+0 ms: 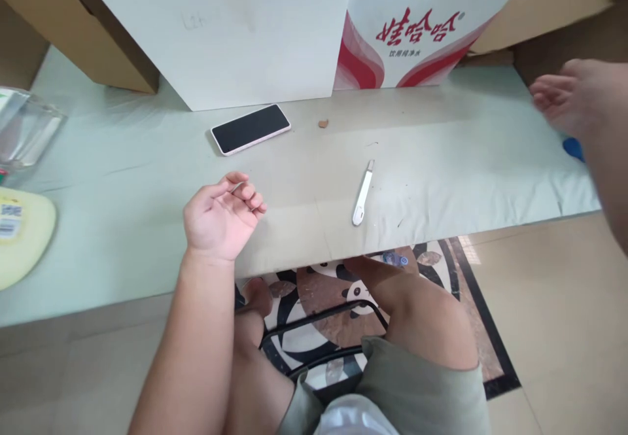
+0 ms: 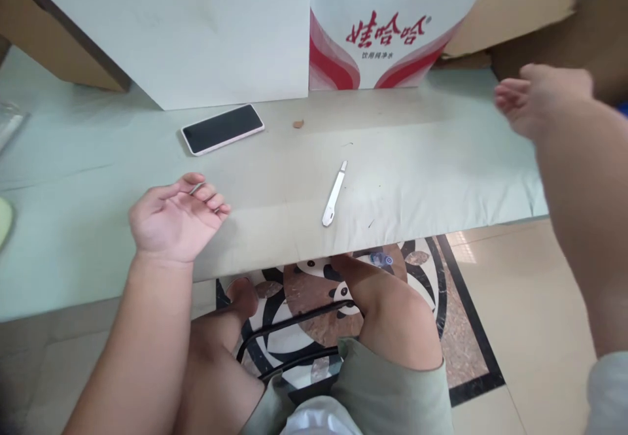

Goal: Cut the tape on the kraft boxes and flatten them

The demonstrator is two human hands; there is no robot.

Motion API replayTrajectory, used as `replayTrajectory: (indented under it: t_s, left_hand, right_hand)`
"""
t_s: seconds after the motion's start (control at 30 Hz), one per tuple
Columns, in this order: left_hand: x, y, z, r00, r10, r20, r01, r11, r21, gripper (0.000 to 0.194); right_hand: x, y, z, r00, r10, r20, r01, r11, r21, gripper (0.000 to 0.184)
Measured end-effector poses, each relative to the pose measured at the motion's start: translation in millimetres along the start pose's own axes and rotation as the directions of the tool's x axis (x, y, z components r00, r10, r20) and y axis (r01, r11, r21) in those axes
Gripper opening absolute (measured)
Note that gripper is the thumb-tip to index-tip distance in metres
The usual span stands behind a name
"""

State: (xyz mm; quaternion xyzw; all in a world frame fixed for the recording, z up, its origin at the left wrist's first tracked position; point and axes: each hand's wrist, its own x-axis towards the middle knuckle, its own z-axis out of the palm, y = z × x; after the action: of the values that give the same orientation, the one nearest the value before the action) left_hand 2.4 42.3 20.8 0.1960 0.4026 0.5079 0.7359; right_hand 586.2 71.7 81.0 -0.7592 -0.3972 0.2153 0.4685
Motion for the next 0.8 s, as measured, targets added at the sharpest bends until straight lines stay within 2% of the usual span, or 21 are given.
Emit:
replayTrajectory:
  t_s: [0.03,0.07,0.1,0.17,0.27,0.43,0.53,0.67,0.8]
  left_hand:
    - [0,0,0.3,1.000,-0.001,-0.003,0.001,1.000,0.003,0.015]
    - [0,1,0.5,1.000,-0.001,-0.006,0.001,1.000,0.003,0.015]
    - [-1,2,0.5,1.000,0.000,-0.010,0.000,1.000,0.001,0.015]
    - [-3,4,0.3,1.000,0.004,-0.017,-0.004,1.000,-0.011,0.015]
    - [-9,7,-0.9,1.000,0.010,-0.024,-0.011,0.999,-0.038,0.014]
    - [-26,17,-8.0,0.999,0.038,-0.023,-0.040,0.991,-0.124,0.013]
    - [-36,25,-16.6,0.997,0.075,-0.013,-0.076,0.976,-0.206,0.012]
    - [-46,39,-32.6,0.996,0.092,-0.005,-0.090,0.957,-0.277,0.014]
    - [-51,53,-52.9,0.994,0.105,-0.013,-0.103,0.935,-0.339,0.015]
  right_hand:
    - [-11,-4,17,0.974,0.209,-0.086,-0.204,0.977,0.064,0.016]
    - [-28,-8,34,0.941,0.311,-0.131,-0.298,0.948,0.109,0.014]
    - [-48,-12,50,0.923,0.358,-0.141,-0.340,0.930,0.136,0.015]
    - [-88,-21,74,0.919,0.373,-0.130,-0.354,0.923,0.151,0.016]
    - [-126,-40,92,0.938,0.339,-0.075,-0.331,0.938,0.102,0.015]
    - [-147,-88,113,0.967,0.253,0.031,-0.254,0.967,0.034,0.016]
    - [-162,-122,141,0.978,0.170,0.118,-0.169,0.985,-0.015,0.018]
    - [-188,-166,204,0.963,0.048,0.266,-0.036,0.998,-0.049,0.020]
    - [-211,-204,294,0.900,-0.036,0.434,0.066,0.996,-0.055,0.019]
